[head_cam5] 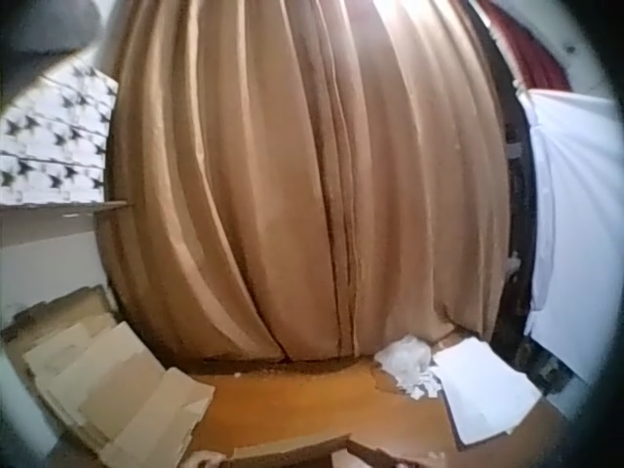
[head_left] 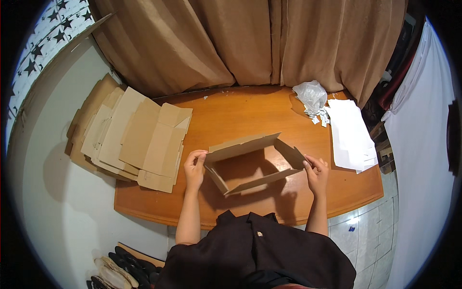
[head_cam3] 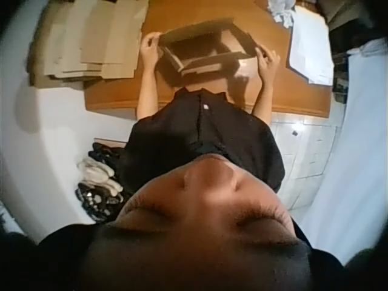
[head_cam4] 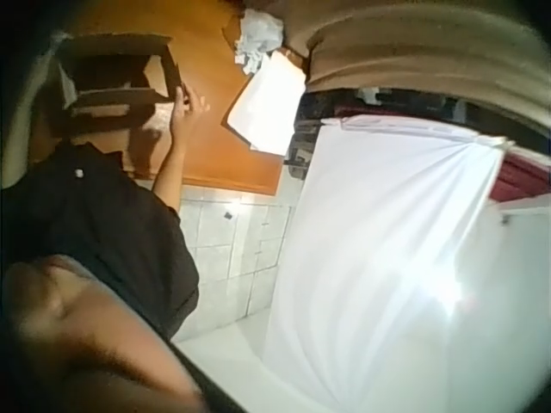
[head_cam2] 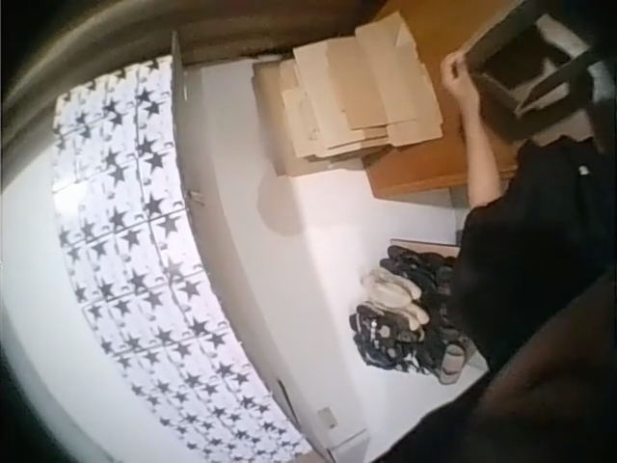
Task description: Folding cardboard shoe boxes and placing them on a shelf.
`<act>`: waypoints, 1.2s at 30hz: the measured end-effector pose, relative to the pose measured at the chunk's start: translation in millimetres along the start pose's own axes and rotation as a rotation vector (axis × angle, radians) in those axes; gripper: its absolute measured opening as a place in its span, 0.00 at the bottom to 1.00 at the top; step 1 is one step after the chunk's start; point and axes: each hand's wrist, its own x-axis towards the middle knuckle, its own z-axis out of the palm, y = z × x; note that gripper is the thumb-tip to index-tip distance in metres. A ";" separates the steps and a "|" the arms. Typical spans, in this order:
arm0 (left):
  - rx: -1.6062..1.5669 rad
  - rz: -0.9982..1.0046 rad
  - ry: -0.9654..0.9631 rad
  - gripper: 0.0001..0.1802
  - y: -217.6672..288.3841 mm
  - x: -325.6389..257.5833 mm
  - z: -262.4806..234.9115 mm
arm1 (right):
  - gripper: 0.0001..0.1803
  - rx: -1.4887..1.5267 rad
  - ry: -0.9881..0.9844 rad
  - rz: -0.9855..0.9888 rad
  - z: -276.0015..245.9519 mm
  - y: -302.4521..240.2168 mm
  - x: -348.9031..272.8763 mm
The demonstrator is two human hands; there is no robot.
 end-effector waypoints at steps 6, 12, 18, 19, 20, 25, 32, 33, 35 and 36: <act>-0.024 0.003 0.072 0.14 -14.5 -3.3 16.5 | 0.10 0.455 0.246 0.082 36.6 -13.0 -6.4; -0.104 -0.441 0.129 0.43 -84.2 -12.7 0.3 | 0.12 0.271 0.080 0.097 56.8 12.1 -21.9; -0.271 -0.736 0.253 0.45 -115.3 -46.4 -6.0 | 0.18 0.409 0.056 0.275 68.8 63.6 -20.3; -0.353 -0.813 0.233 0.44 -113.8 -52.1 -2.2 | 0.22 0.450 0.076 0.370 71.4 74.8 -15.8; -0.435 -0.890 0.217 0.43 -111.7 -56.8 -0.6 | 0.22 0.449 0.072 0.373 73.9 84.3 -10.4; -0.462 -0.908 0.130 0.43 -109.4 -57.8 4.0 | 0.24 0.450 -0.263 0.699 96.7 124.3 -1.2; -0.487 -0.819 -0.011 0.43 -83.4 -40.4 12.9 | 0.20 0.771 -0.323 0.751 103.6 113.8 -10.3; -0.488 -0.820 -0.018 0.43 -80.1 -38.3 15.4 | 0.21 0.970 -0.266 0.759 101.6 118.4 -10.5; -0.416 -0.671 -0.179 0.42 -72.2 -31.5 21.9 | 0.18 0.511 -0.193 0.399 104.3 147.3 -10.9; -0.416 -0.670 -0.189 0.42 -67.4 -28.2 27.4 | 0.18 -0.149 -0.168 0.039 107.0 153.1 -10.5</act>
